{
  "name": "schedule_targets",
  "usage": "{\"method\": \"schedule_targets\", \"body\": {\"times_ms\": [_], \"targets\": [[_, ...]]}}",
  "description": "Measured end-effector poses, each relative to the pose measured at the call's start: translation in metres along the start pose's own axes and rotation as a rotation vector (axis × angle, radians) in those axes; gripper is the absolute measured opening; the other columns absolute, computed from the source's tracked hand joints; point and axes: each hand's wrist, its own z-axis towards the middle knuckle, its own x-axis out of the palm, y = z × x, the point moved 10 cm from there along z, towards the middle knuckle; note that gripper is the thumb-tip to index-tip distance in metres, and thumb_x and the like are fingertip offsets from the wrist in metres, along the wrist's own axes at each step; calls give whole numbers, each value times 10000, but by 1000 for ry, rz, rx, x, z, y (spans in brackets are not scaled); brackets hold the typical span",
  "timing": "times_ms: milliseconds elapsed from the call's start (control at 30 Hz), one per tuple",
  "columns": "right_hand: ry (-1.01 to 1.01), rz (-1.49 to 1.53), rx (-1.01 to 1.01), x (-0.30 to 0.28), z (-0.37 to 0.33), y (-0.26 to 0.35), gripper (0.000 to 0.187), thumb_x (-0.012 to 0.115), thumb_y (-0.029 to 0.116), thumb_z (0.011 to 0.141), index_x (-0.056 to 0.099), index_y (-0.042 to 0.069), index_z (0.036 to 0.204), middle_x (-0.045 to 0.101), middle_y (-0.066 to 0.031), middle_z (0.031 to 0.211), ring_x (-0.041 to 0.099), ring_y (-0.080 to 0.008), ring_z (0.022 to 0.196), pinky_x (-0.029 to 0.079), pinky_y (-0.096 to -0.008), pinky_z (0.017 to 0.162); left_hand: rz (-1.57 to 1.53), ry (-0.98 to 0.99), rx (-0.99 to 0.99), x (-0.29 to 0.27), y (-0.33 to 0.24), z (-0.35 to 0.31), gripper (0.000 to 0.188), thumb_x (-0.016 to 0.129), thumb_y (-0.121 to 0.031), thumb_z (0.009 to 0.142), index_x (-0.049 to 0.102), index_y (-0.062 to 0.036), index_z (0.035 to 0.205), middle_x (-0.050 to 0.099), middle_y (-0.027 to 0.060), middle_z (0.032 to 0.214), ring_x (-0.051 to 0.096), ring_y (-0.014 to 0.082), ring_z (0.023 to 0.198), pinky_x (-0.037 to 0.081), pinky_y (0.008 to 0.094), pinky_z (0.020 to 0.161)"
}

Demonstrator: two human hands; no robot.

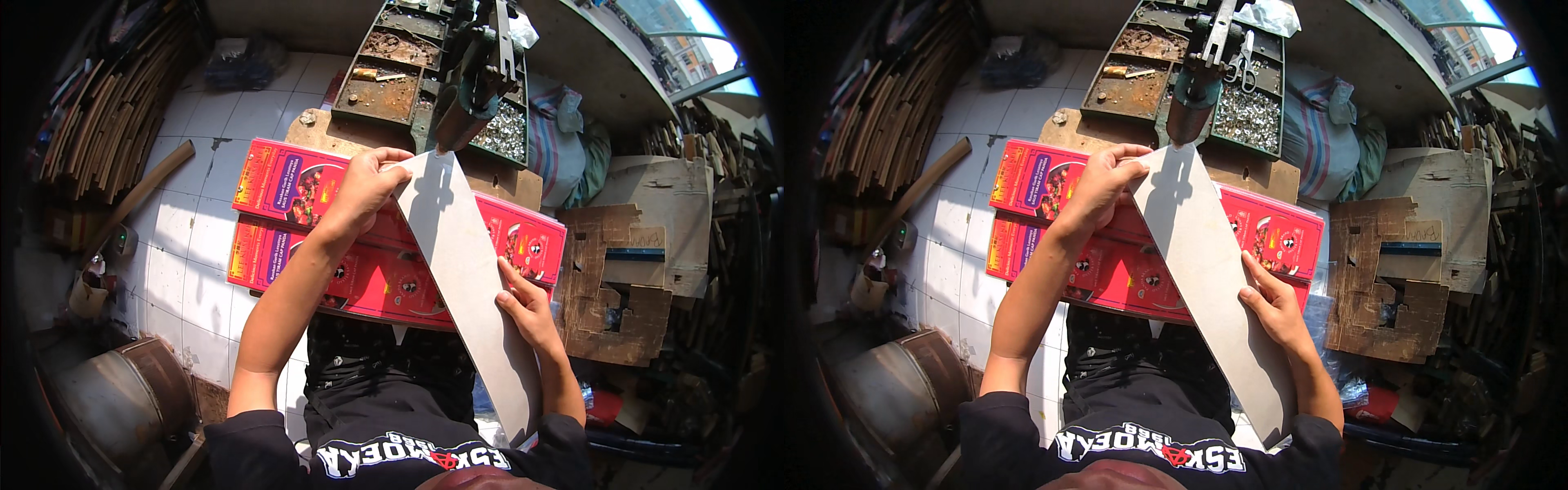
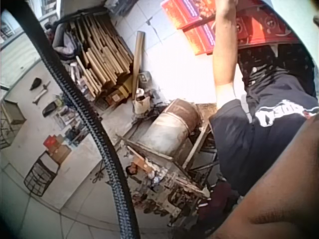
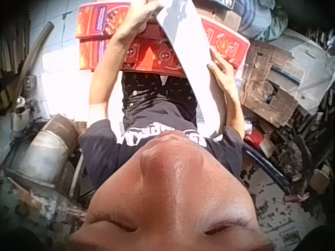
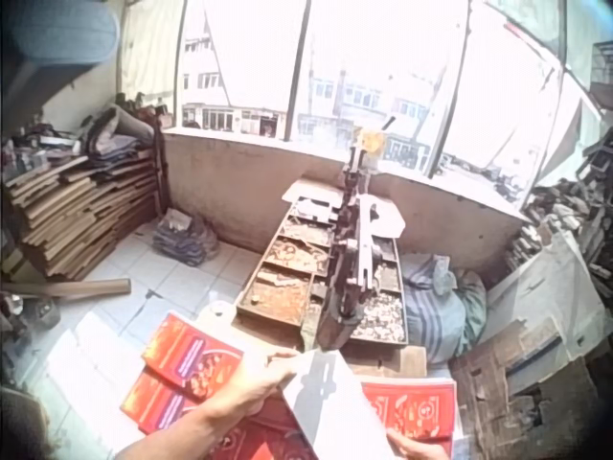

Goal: The person sets metal eyelets into printed cardboard sheets using a manual press, handling the sheets one at a time and placing an eyelet into the press for each hole.

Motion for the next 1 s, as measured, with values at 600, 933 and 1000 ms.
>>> {"method": "schedule_targets", "body": {"times_ms": [600, 933, 1000], "targets": [[-50, -159, -83, -8, -4, 19, 562, 601, 45, 966, 396, -28, 1483, 478, -139, 1479, 460, -159, 1308, 357, -288, 1089, 113, 133, -150, 3, 4, 5, 306, 642, -164, 879, 620, -4, 1140, 686, 46, 936, 681, 122, 805, 604, 328, 701], [-52, -186, -108, -16, -32, -2, 582, 652, 54, 936, 423, -44, 1462, 587, -114, 1351, 545, -142, 1186, 414, -272, 1018, -9, 352, -254, 26, 13, -9, 433, 666, -141, 873, 608, 24, 1269, 696, 96, 1097, 697, 158, 961, 590, 326, 851], [-74, -223, -106, -19, -35, -3, 578, 654, 58, 936, 431, -43, 1459, 615, -93, 1298, 561, -108, 1103, 431, -244, 962, -38, 378, -279, 32, 16, -9, 442, 644, -126, 862, 599, 26, 1274, 694, 101, 1103, 696, 165, 972, 582, 327, 877]]}}
